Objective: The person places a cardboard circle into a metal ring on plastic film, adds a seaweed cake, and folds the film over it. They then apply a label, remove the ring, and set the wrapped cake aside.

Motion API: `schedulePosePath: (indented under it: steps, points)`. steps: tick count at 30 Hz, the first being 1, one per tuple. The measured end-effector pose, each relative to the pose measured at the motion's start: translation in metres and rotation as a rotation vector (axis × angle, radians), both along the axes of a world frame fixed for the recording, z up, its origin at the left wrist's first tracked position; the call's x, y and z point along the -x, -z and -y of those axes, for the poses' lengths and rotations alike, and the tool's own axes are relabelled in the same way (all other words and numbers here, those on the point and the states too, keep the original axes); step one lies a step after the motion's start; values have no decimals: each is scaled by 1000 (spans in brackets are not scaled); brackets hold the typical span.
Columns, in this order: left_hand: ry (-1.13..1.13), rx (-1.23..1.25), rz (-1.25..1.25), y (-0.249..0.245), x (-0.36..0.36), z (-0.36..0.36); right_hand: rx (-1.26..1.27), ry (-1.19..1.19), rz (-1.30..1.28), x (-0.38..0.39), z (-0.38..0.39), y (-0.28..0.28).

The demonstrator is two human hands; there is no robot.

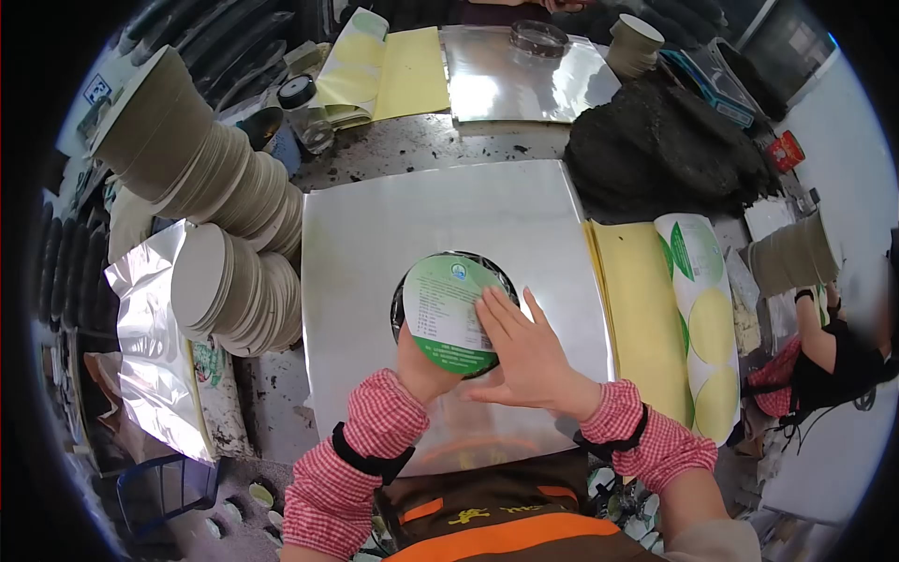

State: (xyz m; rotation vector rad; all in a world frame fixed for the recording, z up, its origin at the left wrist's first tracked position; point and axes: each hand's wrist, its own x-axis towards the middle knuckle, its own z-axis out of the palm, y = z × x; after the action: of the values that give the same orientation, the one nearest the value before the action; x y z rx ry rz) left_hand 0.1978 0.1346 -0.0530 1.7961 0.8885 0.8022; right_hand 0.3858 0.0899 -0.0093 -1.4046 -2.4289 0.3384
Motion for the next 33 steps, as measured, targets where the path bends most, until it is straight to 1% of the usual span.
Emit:
schedulePosePath:
  steps: [1, 2, 3, 4, 5, 6, 7, 8, 9, 11, 12, 14, 15, 17, 18, 19, 21, 22, 23, 24, 25, 26, 27, 29, 30, 31, 32, 33]
  points:
    - [24, 184, 170, 10, 0, 3, 3, -3, -1, 3, -7, 3]
    - [54, 378, 336, 13, 1, 8, 59, 9, -287, 7, -19, 10]
    - [63, 391, 332, 12, 1, 10, 108, 28, -572, 11, -30, 14]
    - [93, 210, 133, 4, 1, 6, 388, 62, -885, 16, -42, 14]
    - [116, 26, -66, -4, 2, 1, 384, 64, -885, 22, -45, 23]
    - [114, 23, -68, -10, 9, -2, 227, 32, -772, 28, -48, 37]
    - [-1, 185, 179, -16, 20, -6, 73, -7, -654, 33, -51, 45]
    - [-119, 344, 432, -18, 31, -10, -8, -56, -382, 39, -47, 41]
    - [-126, 345, 430, -13, 46, -11, -5, -61, -385, 43, -44, 36]
    - [-622, 158, 253, 0, 73, -7, -23, -122, -1, 53, -38, 22]
    - [-619, 159, 247, 1, 74, -3, 7, -111, 2, 57, -38, 22]
    - [-418, 74, -342, 0, 69, 4, -1, -109, 10, 58, -39, 22]
    - [-429, 81, -341, -3, 66, 10, 1, -107, 17, 59, -35, 23]
    - [-414, -320, -441, -31, 49, 18, -43, -40, -4, 55, -32, 33]
    - [-286, -514, -514, -57, 29, 31, 0, -41, 5, 53, -32, 31]
    - [-160, -700, -580, -80, 8, 47, -243, -46, 79, 49, -33, 47]
    - [-168, -643, -543, -98, -11, 64, -164, -20, -327, 36, -37, 42]
    - [-156, -593, -517, -101, -13, 69, -163, -46, -324, 28, -37, 37]
    - [-179, -586, -524, -100, -10, 73, -146, 136, -372, 21, -35, 31]
    - [-229, -523, -527, -97, -3, 80, -117, 327, -419, 20, -29, 30]
    - [-274, -457, -530, -94, 4, 88, -98, 315, -424, 31, -20, 41]
    - [-309, -391, -527, -99, 9, 97, 106, 128, -462, 50, -9, 57]
    - [-322, -384, -534, -102, 16, 104, 300, -63, -492, 67, 0, 67]
    - [-431, -328, -652, -106, 34, 116, 525, -360, -675, 88, 23, 25]
    - [-433, -339, -653, -98, 44, 117, 405, -283, -510, 92, 26, 44]
    - [-496, -155, -644, -81, 56, 118, 165, -232, -446, 88, 20, 39]
    - [-557, 30, -629, -62, 67, 118, 128, -162, -443, 77, 15, 36]
    - [-557, 26, -629, -41, 79, 119, 95, -91, -441, 62, 13, 32]
